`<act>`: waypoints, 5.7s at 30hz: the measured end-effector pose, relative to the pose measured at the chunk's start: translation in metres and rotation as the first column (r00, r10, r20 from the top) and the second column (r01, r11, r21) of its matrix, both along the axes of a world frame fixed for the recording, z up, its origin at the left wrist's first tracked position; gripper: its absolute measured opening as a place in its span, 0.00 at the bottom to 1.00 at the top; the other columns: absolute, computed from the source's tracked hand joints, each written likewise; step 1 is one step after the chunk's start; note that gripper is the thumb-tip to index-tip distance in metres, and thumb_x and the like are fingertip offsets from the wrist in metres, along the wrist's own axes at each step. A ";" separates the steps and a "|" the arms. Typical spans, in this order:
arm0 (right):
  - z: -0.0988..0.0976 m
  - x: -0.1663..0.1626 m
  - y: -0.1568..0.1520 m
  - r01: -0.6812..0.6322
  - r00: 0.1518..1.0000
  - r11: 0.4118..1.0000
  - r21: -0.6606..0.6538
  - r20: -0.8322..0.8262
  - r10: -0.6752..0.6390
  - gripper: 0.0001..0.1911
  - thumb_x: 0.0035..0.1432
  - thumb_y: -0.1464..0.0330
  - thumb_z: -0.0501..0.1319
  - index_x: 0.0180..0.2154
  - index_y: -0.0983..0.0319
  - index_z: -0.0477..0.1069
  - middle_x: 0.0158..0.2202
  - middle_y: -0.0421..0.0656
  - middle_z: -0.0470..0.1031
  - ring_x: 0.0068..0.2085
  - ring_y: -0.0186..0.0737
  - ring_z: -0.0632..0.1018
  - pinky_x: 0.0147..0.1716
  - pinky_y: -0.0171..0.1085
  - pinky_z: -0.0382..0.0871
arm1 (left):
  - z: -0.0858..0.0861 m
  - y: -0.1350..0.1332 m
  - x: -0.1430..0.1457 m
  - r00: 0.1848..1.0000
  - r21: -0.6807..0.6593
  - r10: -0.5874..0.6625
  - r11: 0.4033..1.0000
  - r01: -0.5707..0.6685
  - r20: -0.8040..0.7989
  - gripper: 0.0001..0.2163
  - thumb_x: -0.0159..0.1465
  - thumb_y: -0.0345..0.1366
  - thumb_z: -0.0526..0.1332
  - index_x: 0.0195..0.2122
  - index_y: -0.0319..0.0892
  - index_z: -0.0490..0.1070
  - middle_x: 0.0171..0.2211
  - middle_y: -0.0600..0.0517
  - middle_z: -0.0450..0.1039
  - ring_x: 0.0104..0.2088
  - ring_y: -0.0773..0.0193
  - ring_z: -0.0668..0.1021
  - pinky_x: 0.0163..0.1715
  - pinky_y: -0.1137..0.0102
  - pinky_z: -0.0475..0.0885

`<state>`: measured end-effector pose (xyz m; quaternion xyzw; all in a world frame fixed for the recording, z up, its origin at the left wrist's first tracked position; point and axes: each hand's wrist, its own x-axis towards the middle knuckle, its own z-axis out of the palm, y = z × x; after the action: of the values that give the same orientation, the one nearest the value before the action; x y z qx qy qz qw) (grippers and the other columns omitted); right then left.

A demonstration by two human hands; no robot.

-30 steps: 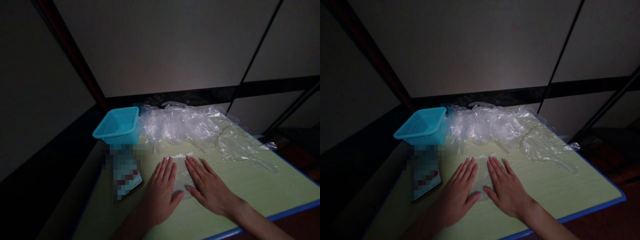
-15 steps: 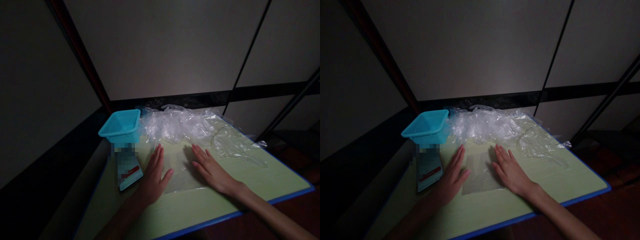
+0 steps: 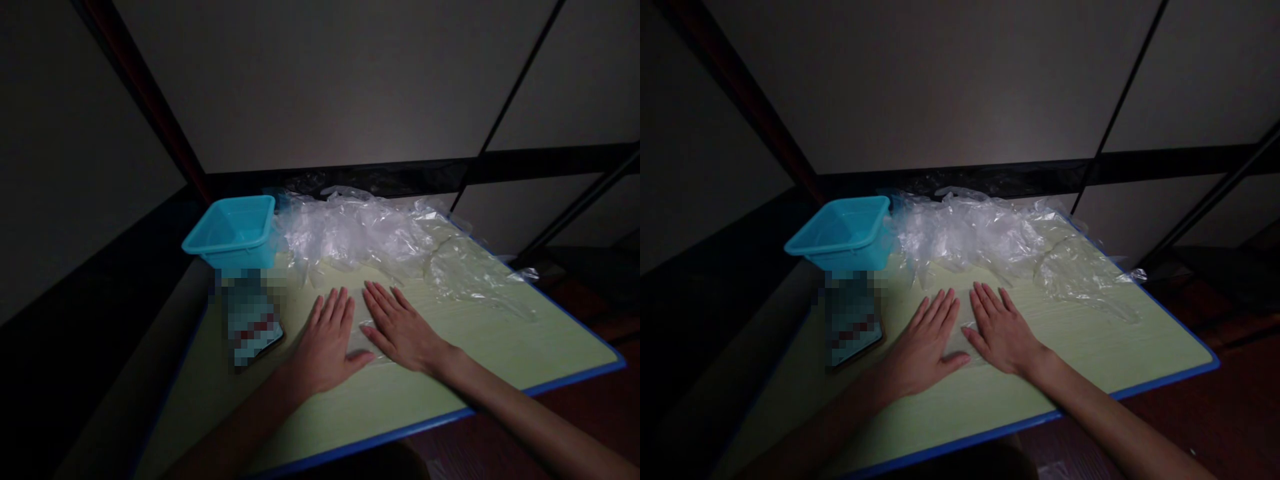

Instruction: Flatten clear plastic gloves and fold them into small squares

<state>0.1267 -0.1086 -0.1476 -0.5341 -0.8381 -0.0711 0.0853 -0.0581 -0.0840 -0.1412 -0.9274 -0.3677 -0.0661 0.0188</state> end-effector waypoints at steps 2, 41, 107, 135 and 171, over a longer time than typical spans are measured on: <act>0.001 0.000 -0.001 0.001 1.000 1.000 -0.016 0.007 0.000 0.31 0.64 0.58 0.43 0.60 0.74 0.49 0.63 0.55 0.47 0.63 0.49 0.49 0.59 0.51 0.47 | 0.000 -0.001 0.000 1.000 0.000 0.004 1.000 -0.004 0.011 0.39 0.59 0.60 0.45 0.61 0.30 0.50 0.63 0.37 0.44 0.63 0.45 0.47 0.59 0.51 0.46; 0.036 0.032 -0.043 -0.281 0.959 0.940 0.191 0.087 0.269 0.13 0.62 0.74 0.49 0.32 0.63 0.72 0.38 0.48 0.74 0.38 0.42 0.73 0.35 0.42 0.63 | 0.019 -0.024 -0.029 0.945 -0.095 -0.106 0.985 0.141 0.309 0.21 0.56 0.35 0.61 0.51 0.42 0.64 0.46 0.47 0.71 0.46 0.55 0.71 0.47 0.61 0.66; 0.040 0.049 0.031 -0.380 0.919 0.820 -0.428 -0.273 0.284 0.49 0.50 0.48 0.58 0.63 0.59 0.37 0.65 0.46 0.43 0.64 0.52 0.44 0.59 0.56 0.37 | 0.029 0.017 -0.020 0.791 -0.228 0.158 0.973 -0.024 0.590 0.10 0.62 0.28 0.48 0.43 0.43 0.61 0.30 0.52 0.74 0.33 0.63 0.78 0.36 0.69 0.71; 0.023 0.053 0.032 -0.299 0.942 0.859 -0.416 -0.273 0.195 0.54 0.44 0.43 0.58 0.63 0.59 0.36 0.65 0.48 0.43 0.64 0.52 0.42 0.58 0.58 0.28 | 0.022 0.027 -0.036 0.779 -0.374 0.297 0.923 -0.087 0.552 0.10 0.59 0.28 0.49 0.41 0.44 0.62 0.23 0.57 0.72 0.26 0.64 0.76 0.28 0.71 0.67; 0.013 0.025 0.021 -0.313 0.948 0.926 -0.210 -0.133 0.290 0.45 0.57 0.46 0.46 0.63 0.69 0.37 0.64 0.55 0.41 0.63 0.49 0.47 0.61 0.51 0.36 | 0.017 0.028 -0.032 0.701 -0.554 0.414 0.832 -0.032 0.581 0.13 0.54 0.26 0.56 0.40 0.45 0.62 0.27 0.58 0.69 0.25 0.66 0.78 0.26 0.74 0.72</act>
<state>0.1520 -0.0874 -0.1348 -0.4080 -0.9075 0.0665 0.0749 -0.0906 -0.0557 -0.1246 -0.7548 -0.4663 -0.2990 -0.3513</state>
